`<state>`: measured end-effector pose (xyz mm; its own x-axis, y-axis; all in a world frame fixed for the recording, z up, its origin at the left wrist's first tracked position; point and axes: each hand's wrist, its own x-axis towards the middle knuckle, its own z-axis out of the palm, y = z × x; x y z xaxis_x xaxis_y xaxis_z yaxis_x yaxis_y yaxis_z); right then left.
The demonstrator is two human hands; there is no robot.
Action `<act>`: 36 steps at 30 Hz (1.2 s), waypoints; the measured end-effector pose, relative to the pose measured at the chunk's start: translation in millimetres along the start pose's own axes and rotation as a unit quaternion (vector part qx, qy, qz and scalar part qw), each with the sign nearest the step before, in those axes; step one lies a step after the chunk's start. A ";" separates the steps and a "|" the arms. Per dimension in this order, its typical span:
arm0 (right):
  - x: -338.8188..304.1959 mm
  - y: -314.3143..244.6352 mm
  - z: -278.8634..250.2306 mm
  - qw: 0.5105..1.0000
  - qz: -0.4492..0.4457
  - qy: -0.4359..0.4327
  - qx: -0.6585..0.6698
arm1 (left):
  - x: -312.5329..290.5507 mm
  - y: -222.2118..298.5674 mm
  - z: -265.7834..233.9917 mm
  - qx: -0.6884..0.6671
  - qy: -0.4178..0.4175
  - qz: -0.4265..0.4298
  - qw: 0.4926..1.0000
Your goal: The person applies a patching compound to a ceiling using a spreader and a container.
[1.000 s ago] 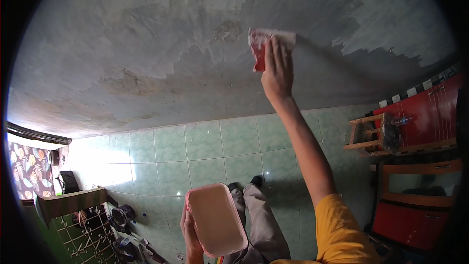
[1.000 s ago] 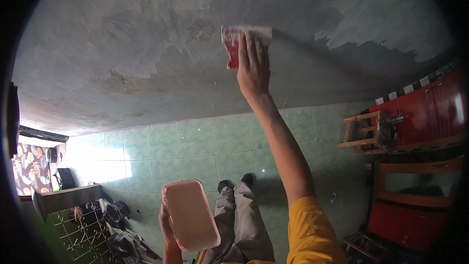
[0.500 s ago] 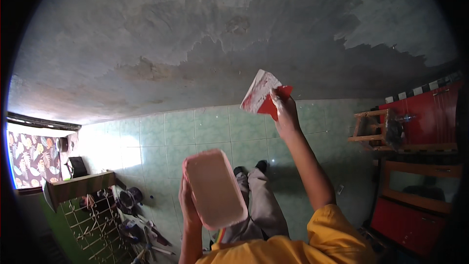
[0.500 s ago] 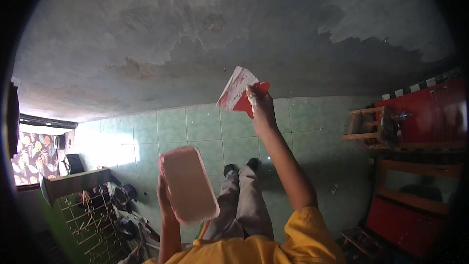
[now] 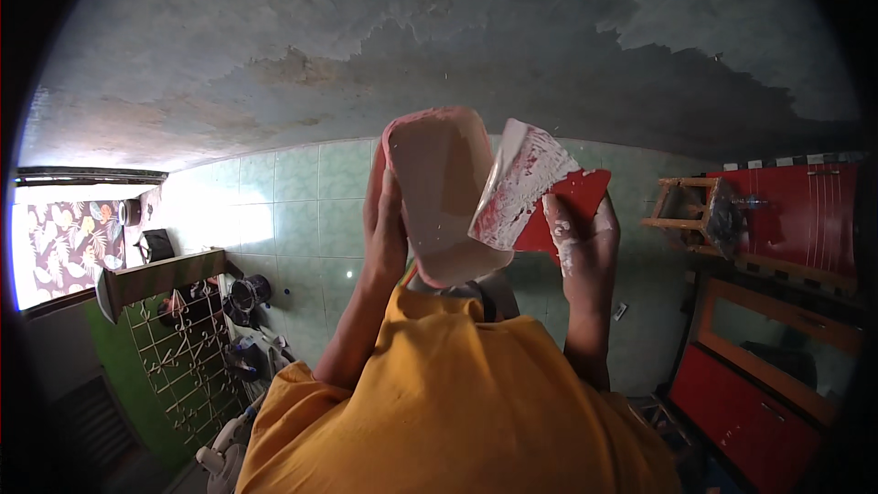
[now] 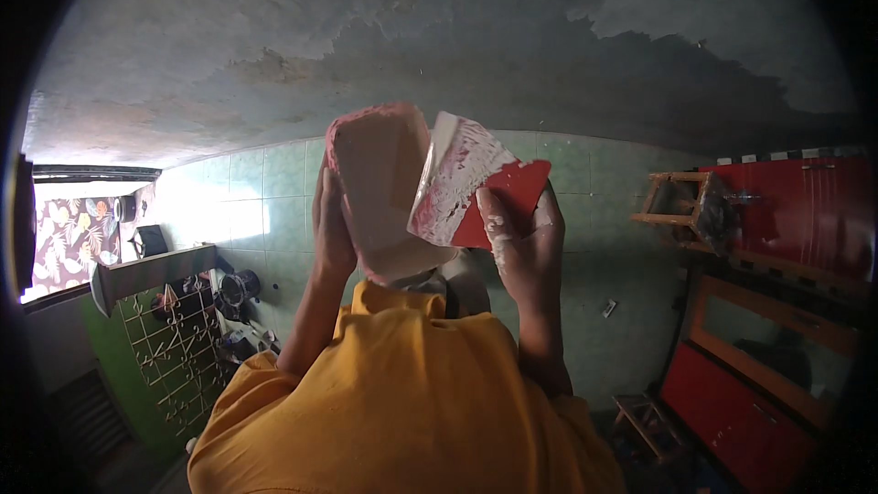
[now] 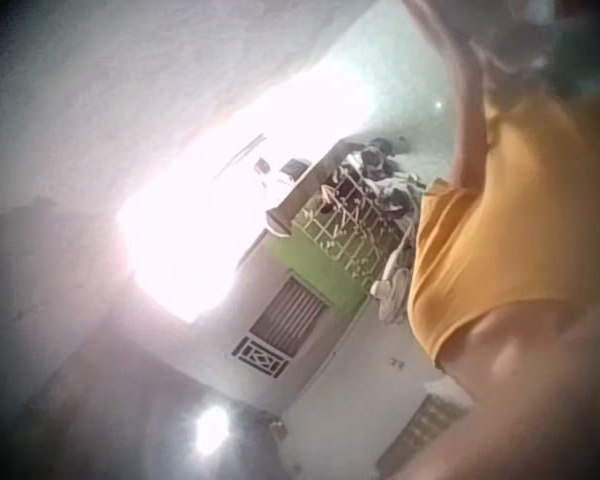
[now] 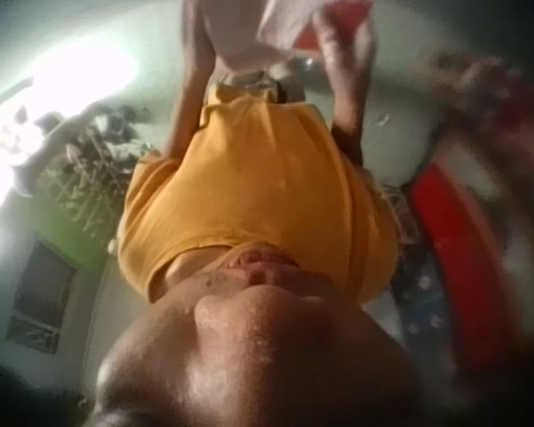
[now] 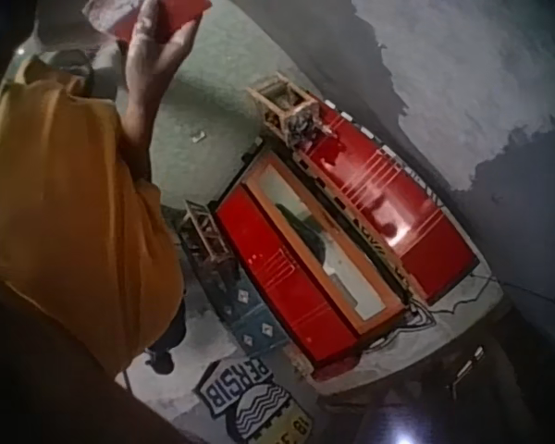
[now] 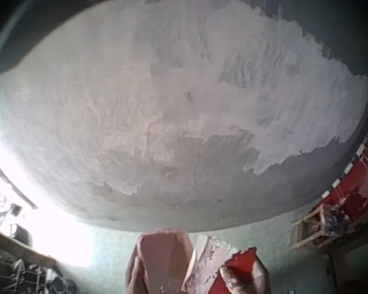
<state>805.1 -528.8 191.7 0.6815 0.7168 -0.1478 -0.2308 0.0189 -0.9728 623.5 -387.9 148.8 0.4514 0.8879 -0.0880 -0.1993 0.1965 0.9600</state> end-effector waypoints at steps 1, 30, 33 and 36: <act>-4.0 -10.0 -3.0 0.995 -0.078 -0.014 -0.064 | -3.4 2.5 11.2 0.006 -0.005 0.018 1.000; 107.9 -34.1 109.6 0.760 -0.266 0.018 -0.592 | 121.5 8.3 27.8 -0.059 -0.080 0.098 0.990; 110.9 -30.9 124.1 0.764 -0.244 0.013 -0.598 | 131.8 11.0 19.7 -0.082 -0.069 0.083 0.991; 115.1 -25.2 130.3 0.796 -0.220 0.008 -0.564 | 148.2 10.7 14.8 -0.048 -0.053 0.088 0.994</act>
<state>798.9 -356.0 222.5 0.5346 0.8050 0.2571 0.7970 -0.3791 -0.4702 701.2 -260.3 150.0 0.4904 0.8643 0.1121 -0.3630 0.0856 0.9278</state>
